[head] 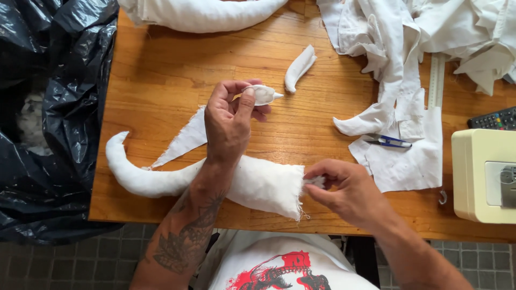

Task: The person is stuffing small pieces of white fabric with white filling material by hand. They repeatedly pick up small fabric pieces, insert the filling, and shape them into small stuffed forms on a wooden table.

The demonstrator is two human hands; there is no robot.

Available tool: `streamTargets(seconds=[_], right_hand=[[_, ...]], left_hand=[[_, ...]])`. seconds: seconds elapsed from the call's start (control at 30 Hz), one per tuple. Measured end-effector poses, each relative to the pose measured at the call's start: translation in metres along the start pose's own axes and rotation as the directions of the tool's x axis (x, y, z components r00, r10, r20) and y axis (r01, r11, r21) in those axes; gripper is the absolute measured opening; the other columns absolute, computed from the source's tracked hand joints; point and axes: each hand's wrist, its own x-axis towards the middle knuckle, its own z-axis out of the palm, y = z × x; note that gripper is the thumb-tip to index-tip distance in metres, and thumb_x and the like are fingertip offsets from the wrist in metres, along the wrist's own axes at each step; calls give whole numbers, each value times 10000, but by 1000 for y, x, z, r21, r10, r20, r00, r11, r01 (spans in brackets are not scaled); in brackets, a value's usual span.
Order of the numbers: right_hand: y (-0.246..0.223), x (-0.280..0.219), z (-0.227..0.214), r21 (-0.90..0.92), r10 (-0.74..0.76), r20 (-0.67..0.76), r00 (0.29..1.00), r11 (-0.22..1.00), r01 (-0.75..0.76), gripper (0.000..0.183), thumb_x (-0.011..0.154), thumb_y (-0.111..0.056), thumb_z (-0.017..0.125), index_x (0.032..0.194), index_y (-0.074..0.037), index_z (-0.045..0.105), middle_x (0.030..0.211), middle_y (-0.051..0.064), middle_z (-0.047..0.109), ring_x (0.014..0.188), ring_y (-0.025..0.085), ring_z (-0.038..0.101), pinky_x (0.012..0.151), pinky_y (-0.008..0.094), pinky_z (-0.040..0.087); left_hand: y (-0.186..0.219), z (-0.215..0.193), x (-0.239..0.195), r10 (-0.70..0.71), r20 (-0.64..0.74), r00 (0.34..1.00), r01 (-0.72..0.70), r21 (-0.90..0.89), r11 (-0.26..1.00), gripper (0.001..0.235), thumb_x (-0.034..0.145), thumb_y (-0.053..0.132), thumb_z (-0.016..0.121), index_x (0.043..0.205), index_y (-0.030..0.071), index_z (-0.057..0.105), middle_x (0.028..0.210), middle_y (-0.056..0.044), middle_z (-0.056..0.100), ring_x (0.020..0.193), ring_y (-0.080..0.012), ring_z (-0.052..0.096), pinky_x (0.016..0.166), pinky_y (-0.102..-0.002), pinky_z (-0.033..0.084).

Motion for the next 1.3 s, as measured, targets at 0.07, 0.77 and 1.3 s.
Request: streamTargets(seconds=[0.07,0.77,1.3], right_hand=[[-6,1,-15,49,20,38,999,999,-22,133,941,-21,953,1071,-33,927,847,18,832,700,69,650,604,225,477],[-136,76,-15,-156,-589,81,804,789,594,253,1001,35,824,1246,-17,854,1099,88,816,910,129,717,805,247,583],[-75,143,4,196,-492,48,869,858,475,195,963,104,869,1143,39,830,1087,132,797,861,115,655,724,255,555]], left_hand=[[-2,-1,0,-4,2,1000,4,6,1000,143,1135,188,687,1150,51,649,1254,-204,846,735,-248,843,621,-314,693],[-13,-8,2,-17,29,999,13,143,990,135,1033,152,849,1124,53,837,988,-81,901,844,-117,841,762,-252,690],[-70,-16,14,4,147,989,21,-171,985,122,1093,-33,710,1201,-60,757,894,-140,778,682,-120,717,557,-215,595]])
